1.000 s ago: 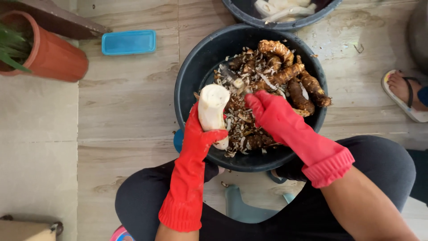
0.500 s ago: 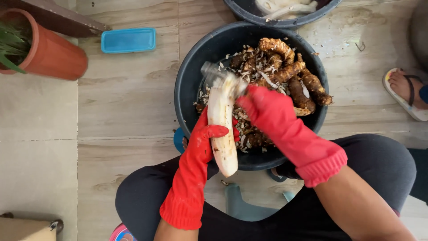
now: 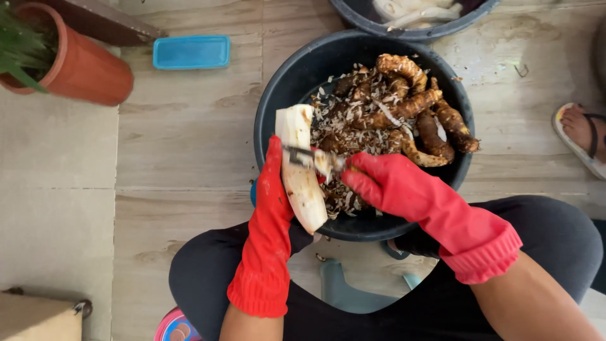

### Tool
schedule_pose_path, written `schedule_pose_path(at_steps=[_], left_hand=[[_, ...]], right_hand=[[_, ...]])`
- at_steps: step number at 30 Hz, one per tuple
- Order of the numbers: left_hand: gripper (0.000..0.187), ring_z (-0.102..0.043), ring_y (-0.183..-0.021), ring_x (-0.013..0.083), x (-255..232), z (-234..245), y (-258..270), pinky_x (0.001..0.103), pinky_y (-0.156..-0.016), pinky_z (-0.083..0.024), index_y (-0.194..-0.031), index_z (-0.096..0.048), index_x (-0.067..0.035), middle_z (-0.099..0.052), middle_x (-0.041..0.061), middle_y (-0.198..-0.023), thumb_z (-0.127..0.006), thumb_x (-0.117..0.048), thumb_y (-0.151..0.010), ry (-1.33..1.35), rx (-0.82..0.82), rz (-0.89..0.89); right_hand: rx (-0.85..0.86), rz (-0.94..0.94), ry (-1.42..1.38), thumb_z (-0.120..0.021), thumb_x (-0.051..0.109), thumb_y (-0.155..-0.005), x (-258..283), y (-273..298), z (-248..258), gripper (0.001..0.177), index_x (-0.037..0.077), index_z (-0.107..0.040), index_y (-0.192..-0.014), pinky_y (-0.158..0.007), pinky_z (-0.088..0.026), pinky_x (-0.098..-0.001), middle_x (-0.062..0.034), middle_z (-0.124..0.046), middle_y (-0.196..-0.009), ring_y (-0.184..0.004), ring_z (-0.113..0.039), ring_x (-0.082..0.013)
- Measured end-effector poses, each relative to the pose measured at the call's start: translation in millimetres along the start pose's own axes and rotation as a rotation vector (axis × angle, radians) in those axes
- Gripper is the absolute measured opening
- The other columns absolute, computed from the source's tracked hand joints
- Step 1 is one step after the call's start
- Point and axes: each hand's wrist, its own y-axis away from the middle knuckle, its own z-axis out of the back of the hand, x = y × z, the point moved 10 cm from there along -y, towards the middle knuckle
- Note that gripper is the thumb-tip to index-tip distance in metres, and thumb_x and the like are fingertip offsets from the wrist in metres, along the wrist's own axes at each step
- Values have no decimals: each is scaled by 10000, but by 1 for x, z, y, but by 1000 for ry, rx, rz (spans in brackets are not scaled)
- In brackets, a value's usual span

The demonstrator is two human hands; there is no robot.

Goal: Peeling root vegetables using a hand peeler over a collection bucket

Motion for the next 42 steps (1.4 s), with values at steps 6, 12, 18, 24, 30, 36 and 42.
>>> schedule_pose_path(at_steps=[6,12,18,24,30,36,42], left_hand=[[866,-748,-734,378,-7,-4,-11,510,-680,-643,-1279,-647,51,-739,280,-911,-496,-720,-917,73,153,16],[872,-744,-693,354,-9,-11,-3,482,-661,-641,-1232,-660,72,-732,262,-852,-496,-722,-911,46,117,0],[911,-733,-742,460,26,20,-10,558,-663,-636,-1147,-707,43,-717,335,-907,-519,-794,-842,-5,-94,78],[868,-648,-987,541,39,32,-22,620,-823,-559,-1285,-608,74,-633,395,-1121,-537,-706,-910,163,257,189],[861,-722,-941,471,37,9,-18,574,-816,-593,-1288,-625,62,-701,338,-1086,-533,-710,-917,161,246,200],[895,-754,-736,378,20,-27,7,493,-707,-644,-1178,-677,76,-731,290,-877,-506,-752,-884,-10,51,113],[787,-749,-909,403,15,16,-24,537,-799,-627,-1313,-643,13,-736,273,-1061,-537,-672,-939,160,175,96]], right_hand=[[98,56,4,-688,384,-931,1,2,-13,261,128,-694,-981,-650,-577,-450,-190,-695,-681,-634,-696,-337],[29,158,155,-653,456,-958,2,-5,-15,331,136,-684,-1037,-701,-582,-515,-214,-678,-761,-767,-685,-436],[-48,16,221,-583,509,-1005,-39,-28,-7,362,174,-683,-1101,-760,-591,-480,-190,-695,-833,-818,-707,-379],[122,-147,62,-606,528,-965,-18,-4,-20,446,147,-736,-1154,-859,-608,-472,-202,-772,-912,-882,-764,-376],[-337,294,544,-490,578,-1032,-32,-27,-5,444,173,-654,-1114,-685,-595,-486,-121,-685,-825,-755,-691,-362],[-451,-222,274,-523,655,-1049,-111,-52,46,421,250,-627,-1001,-809,-577,-506,-113,-674,-812,-912,-689,-370],[-254,-309,-35,-511,609,-1024,-16,-13,31,343,302,-664,-1006,-766,-559,-373,53,-694,-627,-769,-713,-189]])
